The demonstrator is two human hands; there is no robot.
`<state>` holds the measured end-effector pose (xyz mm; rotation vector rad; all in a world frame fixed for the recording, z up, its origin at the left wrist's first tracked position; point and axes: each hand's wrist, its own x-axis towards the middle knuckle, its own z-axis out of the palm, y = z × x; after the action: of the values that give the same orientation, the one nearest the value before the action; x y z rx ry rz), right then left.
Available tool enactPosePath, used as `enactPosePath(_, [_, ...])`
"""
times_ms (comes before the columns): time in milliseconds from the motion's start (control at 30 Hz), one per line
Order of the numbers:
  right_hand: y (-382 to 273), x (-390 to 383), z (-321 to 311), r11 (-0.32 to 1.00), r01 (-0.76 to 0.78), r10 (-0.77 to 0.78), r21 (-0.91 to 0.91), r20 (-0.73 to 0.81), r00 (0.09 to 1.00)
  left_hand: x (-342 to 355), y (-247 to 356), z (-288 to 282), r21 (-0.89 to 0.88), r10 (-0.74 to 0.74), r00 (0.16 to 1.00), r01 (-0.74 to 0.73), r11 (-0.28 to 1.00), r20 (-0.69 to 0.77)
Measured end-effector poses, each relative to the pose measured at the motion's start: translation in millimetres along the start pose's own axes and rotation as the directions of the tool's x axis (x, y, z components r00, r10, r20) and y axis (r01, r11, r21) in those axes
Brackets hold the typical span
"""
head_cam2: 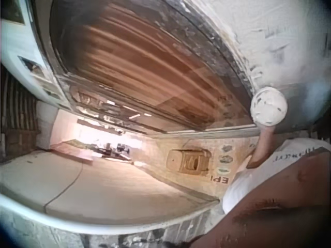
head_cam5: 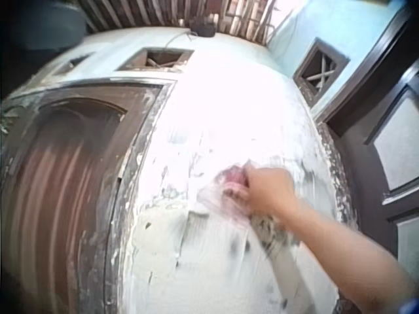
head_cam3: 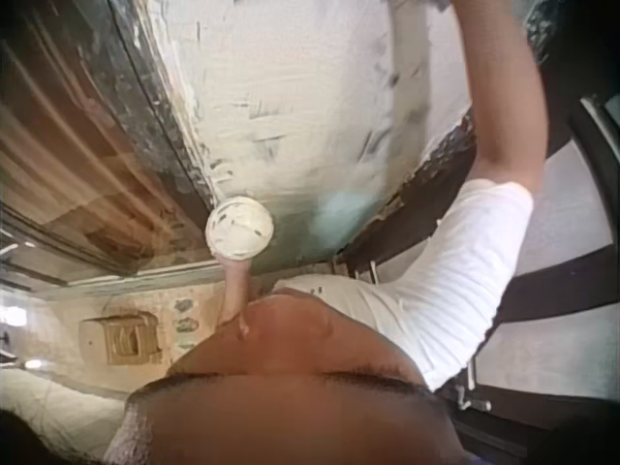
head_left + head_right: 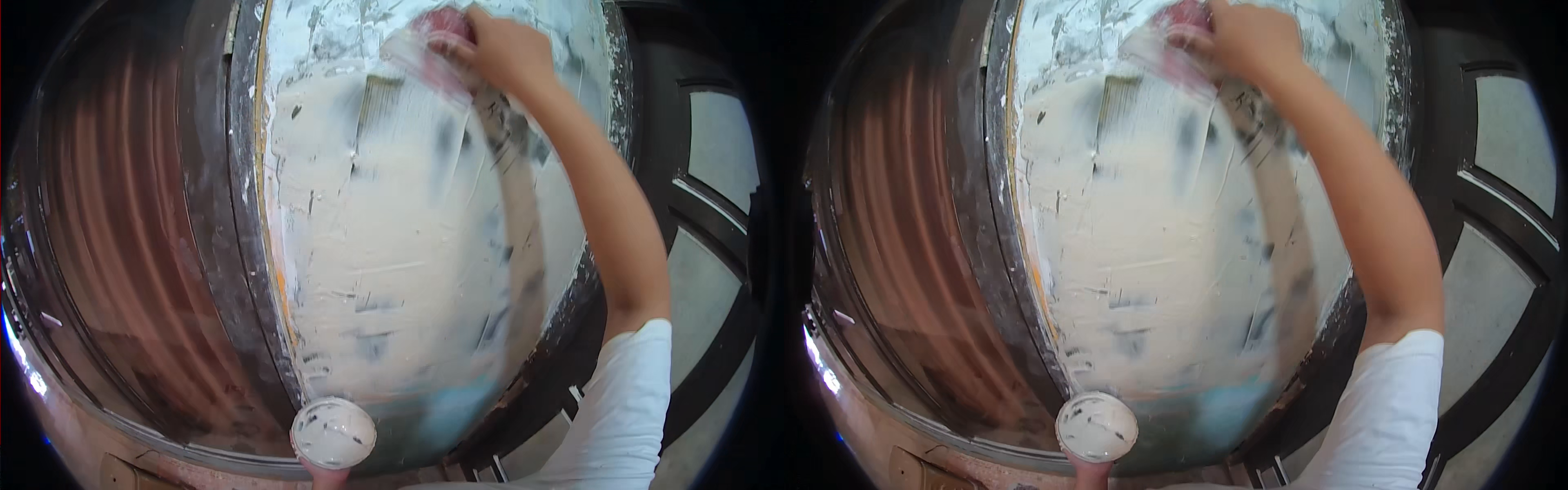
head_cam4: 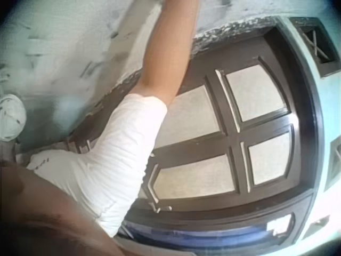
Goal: The person applies plaster mixture from a plastic container onto a damaged wall section using a putty knife.
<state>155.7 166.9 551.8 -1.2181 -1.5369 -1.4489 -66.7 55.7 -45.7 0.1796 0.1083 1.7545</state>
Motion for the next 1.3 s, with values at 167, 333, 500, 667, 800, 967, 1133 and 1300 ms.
enactPosePath(167, [9,10,-16,0.949,-0.227,0.246,0.217,-0.066,0.967,-8,7,12,0.029,0.000,0.999,-0.001,1.000,0.042])
enactPosePath(333, [-46,-71,-11,0.914,0.030,-0.083,0.404,0.115,0.990,-13,4,-3,0.051,0.051,0.998,-0.053,0.997,0.037])
enactPosePath(500, [-110,-140,21,0.764,0.580,-0.597,0.281,-0.032,0.802,-20,4,1,0.017,0.025,0.997,-0.026,1.000,0.072])
enactPosePath(667, [-74,-55,11,0.966,0.172,-0.187,0.190,0.063,0.980,-23,1,2,-0.009,0.008,0.997,-0.007,1.000,0.076])
enactPosePath(800, [-14,13,-8,0.991,-0.118,0.112,0.068,0.083,0.990,-23,-1,-2,0.010,-0.015,0.998,0.014,1.000,0.064])
enactPosePath(967, [-26,0,-30,0.938,-0.167,0.203,0.305,-0.089,0.975,-27,3,10,-0.054,0.008,0.990,0.000,0.999,0.141])
enactPosePath(1133, [-103,-72,-25,0.883,0.169,-0.250,0.437,0.134,0.959,-35,8,15,-0.017,-0.002,0.993,0.004,1.000,0.121])
enactPosePath(1300, [-132,-81,7,0.857,0.466,-0.488,0.222,0.057,0.871,-32,4,9,-0.026,-0.046,0.998,0.048,0.999,0.052])
